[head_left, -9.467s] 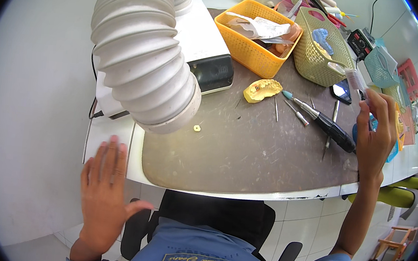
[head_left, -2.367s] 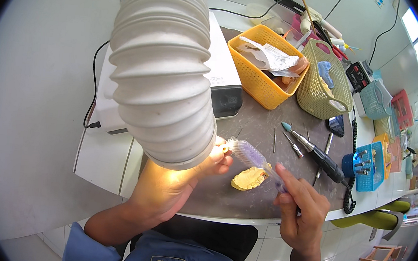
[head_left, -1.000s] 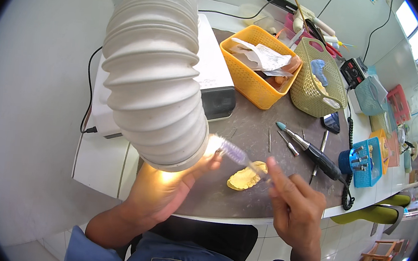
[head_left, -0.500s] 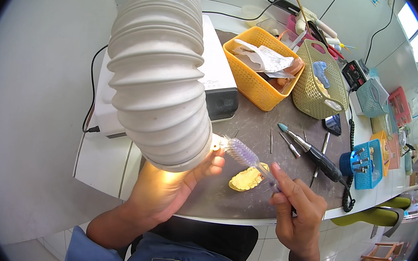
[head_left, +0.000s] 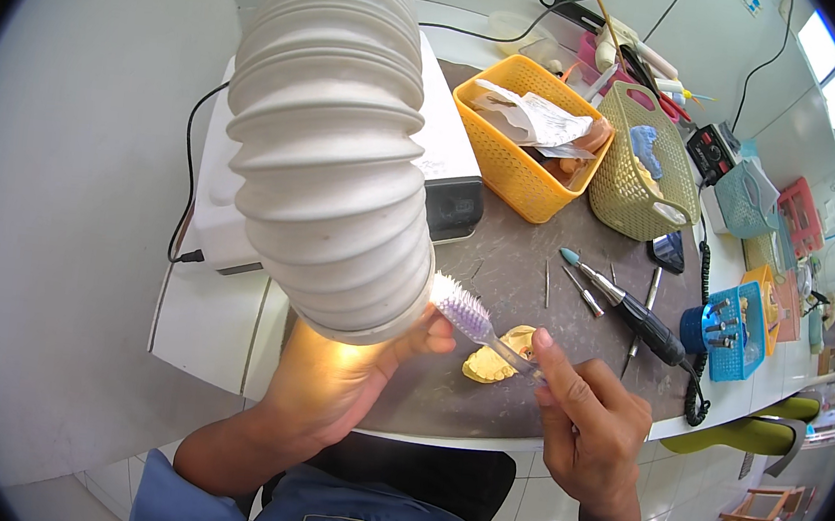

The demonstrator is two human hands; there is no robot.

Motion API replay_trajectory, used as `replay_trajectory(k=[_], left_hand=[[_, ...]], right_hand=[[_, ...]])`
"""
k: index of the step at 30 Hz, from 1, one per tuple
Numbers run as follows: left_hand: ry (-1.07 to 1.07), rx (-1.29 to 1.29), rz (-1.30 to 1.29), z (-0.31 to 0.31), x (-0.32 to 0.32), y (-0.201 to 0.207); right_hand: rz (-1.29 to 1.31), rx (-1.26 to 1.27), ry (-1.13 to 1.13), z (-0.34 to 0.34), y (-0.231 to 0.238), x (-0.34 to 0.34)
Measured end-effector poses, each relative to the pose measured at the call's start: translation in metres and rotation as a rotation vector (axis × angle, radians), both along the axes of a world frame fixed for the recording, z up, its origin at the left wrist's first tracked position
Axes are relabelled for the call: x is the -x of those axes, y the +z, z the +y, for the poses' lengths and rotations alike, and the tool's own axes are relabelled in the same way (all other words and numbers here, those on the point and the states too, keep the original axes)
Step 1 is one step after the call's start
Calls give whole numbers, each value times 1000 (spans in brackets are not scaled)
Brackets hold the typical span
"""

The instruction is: The person uses a rotary handpiece to grind and shape a small yellow dental component, likely a crown or bridge, while holding it under a suction tube. They switch between different burs and brushes to refine the surface and clean the object. The person also handles a yellow dental cast model, placing the component into a specific slot to check the fit.

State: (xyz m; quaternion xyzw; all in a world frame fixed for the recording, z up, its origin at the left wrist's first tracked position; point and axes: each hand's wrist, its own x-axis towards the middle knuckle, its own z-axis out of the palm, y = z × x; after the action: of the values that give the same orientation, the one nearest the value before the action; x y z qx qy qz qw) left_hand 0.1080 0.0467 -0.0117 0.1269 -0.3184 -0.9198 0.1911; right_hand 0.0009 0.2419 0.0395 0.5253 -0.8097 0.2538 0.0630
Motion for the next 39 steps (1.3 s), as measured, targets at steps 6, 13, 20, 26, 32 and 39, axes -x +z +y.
replay_trajectory(k=[6, 13, 20, 26, 32, 39], left_hand=[[-47, -20, 20, -2, 2, 4], [-35, -6, 2, -2, 1, 4], [-27, 1, 23, -3, 0, -3], [-50, 14, 35, -3, 3, 6], [-50, -23, -25, -3, 4, 10], [-57, 57, -64, -1, 1, 11]], right_hand=[[47, 190, -84, 1, -11, 3], [-41, 34, -51, 2, 2, -3], [-37, 66, -31, 3, 1, -3], [-36, 92, -35, 3, -1, -2], [-40, 156, -77, 6, -6, 2], [-120, 146, -102, 13, -9, 6]])
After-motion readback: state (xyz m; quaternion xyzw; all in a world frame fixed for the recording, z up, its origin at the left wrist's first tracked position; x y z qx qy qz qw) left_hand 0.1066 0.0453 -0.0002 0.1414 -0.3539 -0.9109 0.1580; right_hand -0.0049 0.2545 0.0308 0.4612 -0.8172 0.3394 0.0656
